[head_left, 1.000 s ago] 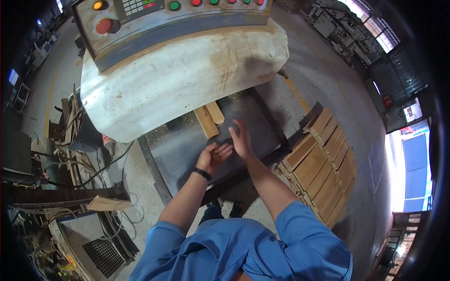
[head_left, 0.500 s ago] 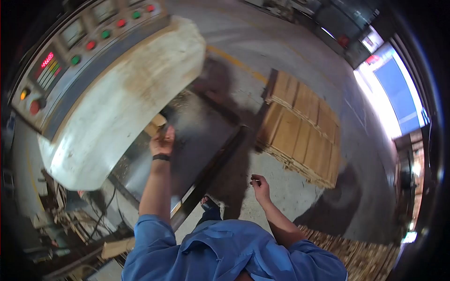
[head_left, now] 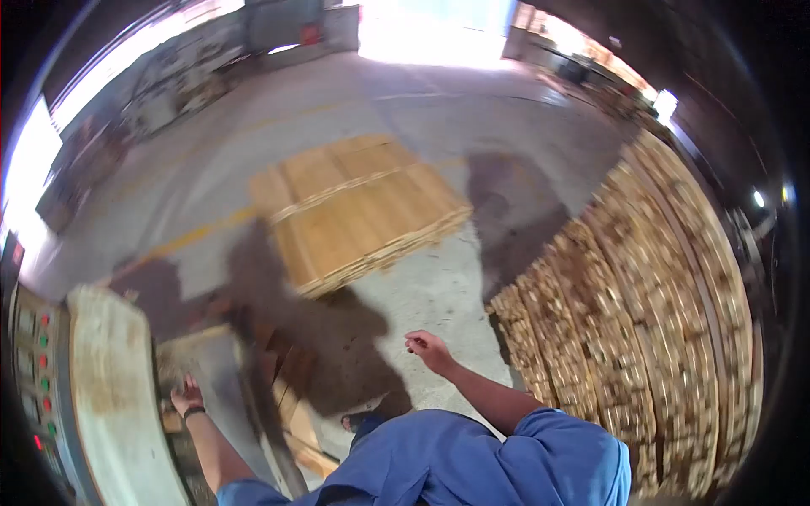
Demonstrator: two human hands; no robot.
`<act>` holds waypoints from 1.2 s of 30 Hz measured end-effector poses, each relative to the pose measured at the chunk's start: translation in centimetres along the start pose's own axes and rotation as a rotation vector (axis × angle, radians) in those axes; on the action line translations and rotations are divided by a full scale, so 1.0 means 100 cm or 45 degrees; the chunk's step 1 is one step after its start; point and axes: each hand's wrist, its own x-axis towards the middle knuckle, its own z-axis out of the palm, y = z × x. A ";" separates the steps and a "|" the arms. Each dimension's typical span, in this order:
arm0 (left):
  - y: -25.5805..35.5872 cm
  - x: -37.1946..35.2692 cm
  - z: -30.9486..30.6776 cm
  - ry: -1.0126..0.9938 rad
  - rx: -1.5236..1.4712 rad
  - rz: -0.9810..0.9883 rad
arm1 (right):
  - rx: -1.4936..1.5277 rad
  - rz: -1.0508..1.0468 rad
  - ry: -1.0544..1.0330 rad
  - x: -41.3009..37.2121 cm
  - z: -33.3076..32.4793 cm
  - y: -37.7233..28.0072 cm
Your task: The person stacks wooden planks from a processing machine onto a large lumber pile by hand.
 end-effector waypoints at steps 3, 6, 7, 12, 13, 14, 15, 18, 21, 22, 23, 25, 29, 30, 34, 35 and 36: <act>-0.122 -0.040 0.059 -0.371 0.488 -0.088 | 0.132 0.162 0.143 -0.039 -0.053 0.018; -0.274 -0.127 0.092 -0.904 0.748 -0.399 | 0.059 0.090 0.280 -0.083 -0.104 0.018; -0.322 -0.164 0.092 -0.913 0.817 -0.477 | 0.004 0.046 0.318 -0.097 -0.124 0.017; -0.510 -0.310 0.052 -1.657 0.890 -1.293 | -0.258 0.007 0.643 -0.184 -0.223 -0.023; -0.536 -0.320 0.036 -1.369 1.124 -1.233 | -0.360 -0.006 0.738 -0.207 -0.242 -0.039; -0.538 -0.396 0.039 -1.497 1.466 -0.873 | -0.464 -0.010 0.830 -0.229 -0.261 -0.052; -0.562 -0.402 0.030 -1.511 1.552 -0.915 | -0.537 -0.121 0.941 -0.250 -0.278 -0.065; -0.618 -0.428 0.027 -1.679 1.757 -0.995 | -0.594 0.016 1.225 -0.317 -0.320 -0.108; -0.660 -0.457 0.039 -1.906 1.861 -0.977 | -0.778 0.013 1.470 -0.379 -0.356 -0.134; -0.673 -0.467 0.046 -1.986 1.884 -0.953 | -0.935 0.045 1.534 -0.400 -0.364 -0.151; -0.687 -0.478 0.054 -2.037 1.901 -0.959 | -1.001 0.076 1.583 -0.419 -0.374 -0.162; -0.711 -0.503 0.072 -2.139 1.937 -0.969 | -1.189 0.200 1.674 -0.457 -0.384 -0.196; -0.755 -0.550 0.091 -2.427 1.847 -0.982 | -1.706 0.353 1.895 -0.525 -0.402 -0.265; -0.766 -0.559 0.092 -2.494 1.800 -0.994 | -1.890 0.257 1.948 -0.544 -0.415 -0.265; -0.787 -0.626 0.100 -2.758 1.643 -1.032 | -2.092 0.630 2.074 -0.598 -0.421 -0.327; -0.792 -0.646 0.102 -2.832 1.550 -1.094 | -2.088 0.810 2.064 -0.611 -0.425 -0.341; -0.795 -0.670 0.105 -2.947 1.461 -1.084 | -2.161 0.886 2.066 -0.626 -0.433 -0.350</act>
